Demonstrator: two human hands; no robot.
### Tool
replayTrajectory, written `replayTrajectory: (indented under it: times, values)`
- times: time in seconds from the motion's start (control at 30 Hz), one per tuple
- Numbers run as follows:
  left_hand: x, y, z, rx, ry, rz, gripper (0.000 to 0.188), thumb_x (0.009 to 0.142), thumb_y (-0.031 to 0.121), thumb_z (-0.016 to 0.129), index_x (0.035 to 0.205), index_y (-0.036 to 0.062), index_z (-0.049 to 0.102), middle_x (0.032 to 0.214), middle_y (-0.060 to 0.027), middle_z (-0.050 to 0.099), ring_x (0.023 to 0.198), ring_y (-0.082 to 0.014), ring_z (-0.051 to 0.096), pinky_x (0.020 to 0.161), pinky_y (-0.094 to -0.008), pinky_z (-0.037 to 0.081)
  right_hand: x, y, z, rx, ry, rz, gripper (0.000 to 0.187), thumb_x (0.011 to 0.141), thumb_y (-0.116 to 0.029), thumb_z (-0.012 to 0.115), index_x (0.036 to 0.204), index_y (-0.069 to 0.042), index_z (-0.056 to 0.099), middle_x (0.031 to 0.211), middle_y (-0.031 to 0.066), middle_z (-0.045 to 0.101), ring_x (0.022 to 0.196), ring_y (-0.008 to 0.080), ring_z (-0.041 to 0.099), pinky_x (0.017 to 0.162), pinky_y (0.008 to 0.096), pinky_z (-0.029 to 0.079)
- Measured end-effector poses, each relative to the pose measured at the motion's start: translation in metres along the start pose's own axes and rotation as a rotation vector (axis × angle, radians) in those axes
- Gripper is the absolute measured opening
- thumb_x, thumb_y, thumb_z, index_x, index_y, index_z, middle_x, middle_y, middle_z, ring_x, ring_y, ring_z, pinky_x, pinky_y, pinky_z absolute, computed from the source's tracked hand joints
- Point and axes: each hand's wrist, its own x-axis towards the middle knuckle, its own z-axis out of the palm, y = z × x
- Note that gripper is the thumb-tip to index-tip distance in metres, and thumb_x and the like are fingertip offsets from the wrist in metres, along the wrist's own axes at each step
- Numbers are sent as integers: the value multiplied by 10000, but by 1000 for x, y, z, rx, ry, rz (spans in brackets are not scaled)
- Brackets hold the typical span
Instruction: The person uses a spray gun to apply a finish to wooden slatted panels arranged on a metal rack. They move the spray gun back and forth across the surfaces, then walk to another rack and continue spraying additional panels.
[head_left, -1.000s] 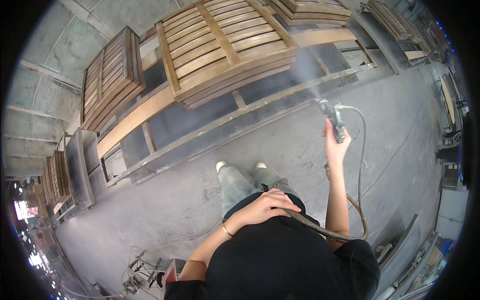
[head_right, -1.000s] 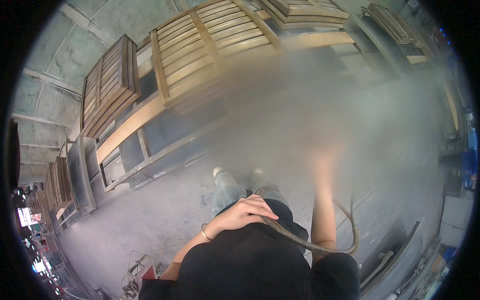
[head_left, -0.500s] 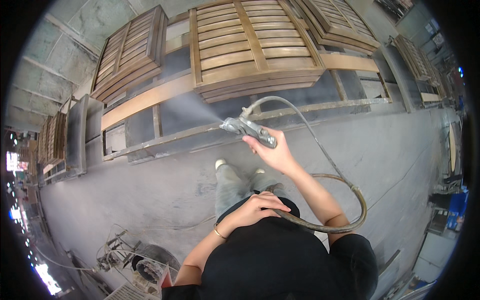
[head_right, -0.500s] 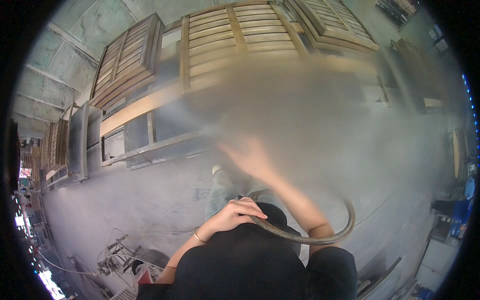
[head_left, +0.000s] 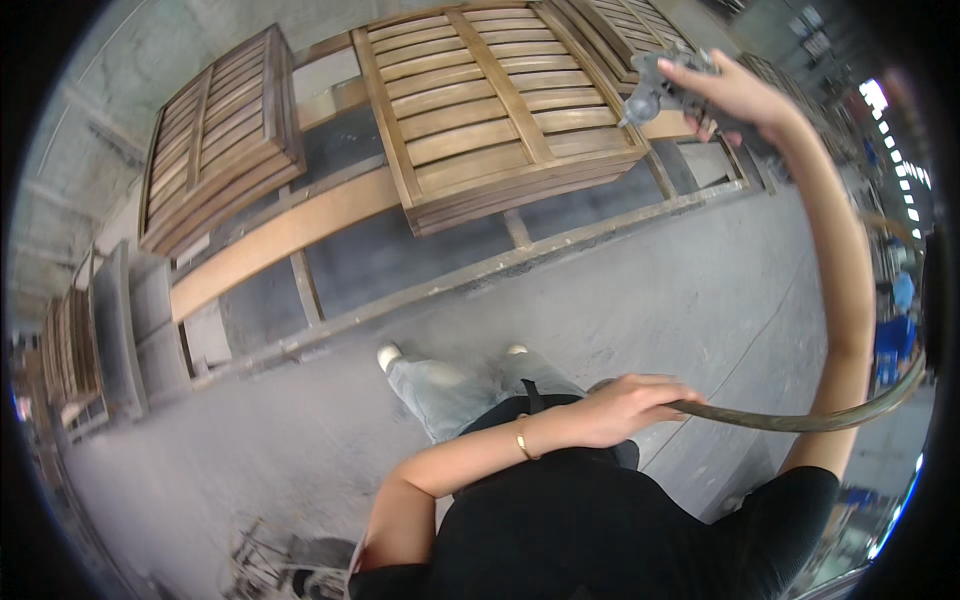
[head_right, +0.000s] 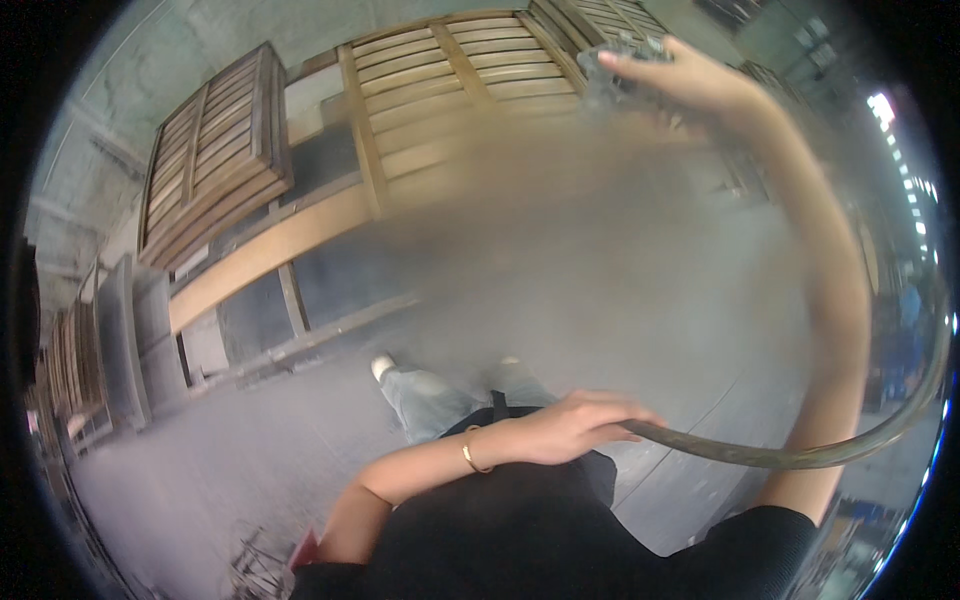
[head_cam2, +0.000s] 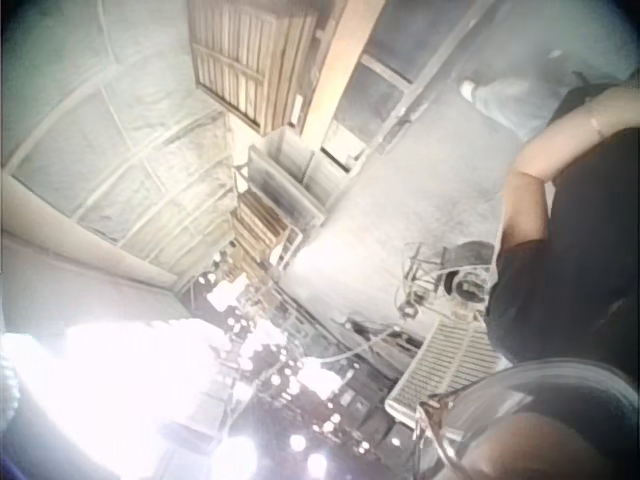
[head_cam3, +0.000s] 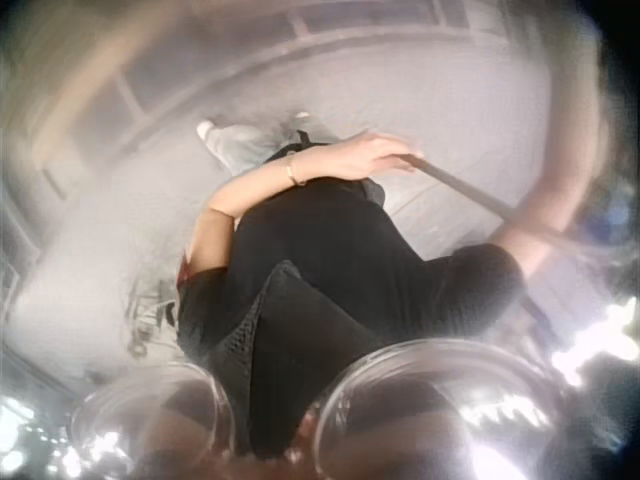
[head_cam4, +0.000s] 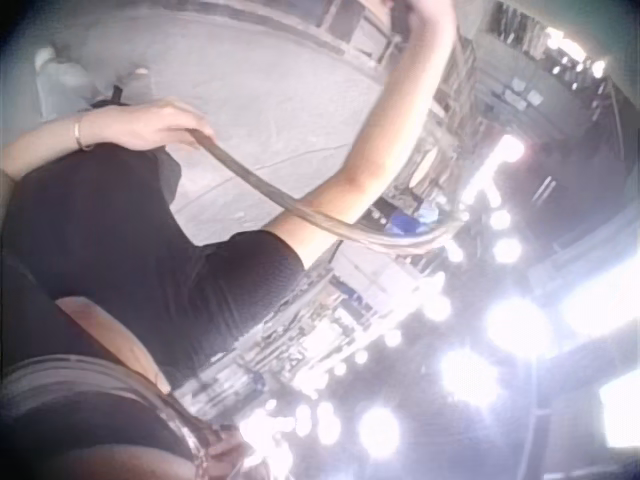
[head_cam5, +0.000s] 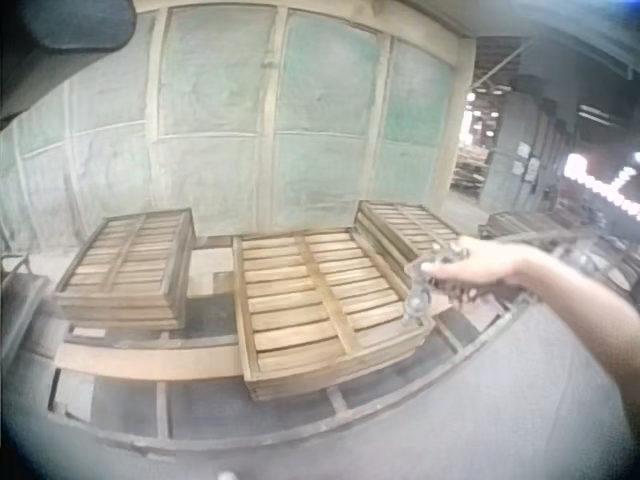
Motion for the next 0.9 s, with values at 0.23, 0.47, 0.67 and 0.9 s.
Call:
replayTrajectory:
  times: [0.23,0.47,0.67,0.9]
  values:
    - [-59,100,-86,-253,-195,71,333,886,26,592,1216,40,547,987,-134,615,914,-312,613,776,-408,479,63,-155,-4,-394,-266,86,1242,699,-769,622,1445,125,189,1524,286,193,1433,345,184,1166,392,187]
    - [-102,162,-161,-400,-173,82,334,888,22,594,1219,30,552,962,-126,597,890,-293,612,759,-389,475,92,-280,59,-103,-690,18,852,826,-580,654,1309,90,447,1245,201,534,827,160,609,737,319,543]
    - [-121,173,-206,-404,-260,-60,363,875,-12,595,1234,34,561,1022,-109,620,912,-248,627,799,-347,499,118,-261,71,-207,-368,82,612,811,-517,702,1095,21,630,793,75,656,617,170,617,575,298,561]
    - [-126,171,-235,-469,-297,-140,380,857,-35,603,1227,49,573,1006,-99,629,844,-210,639,764,-327,503,136,-150,23,-435,-11,178,429,806,-425,708,1054,-78,657,729,75,662,545,177,614,495,319,521]
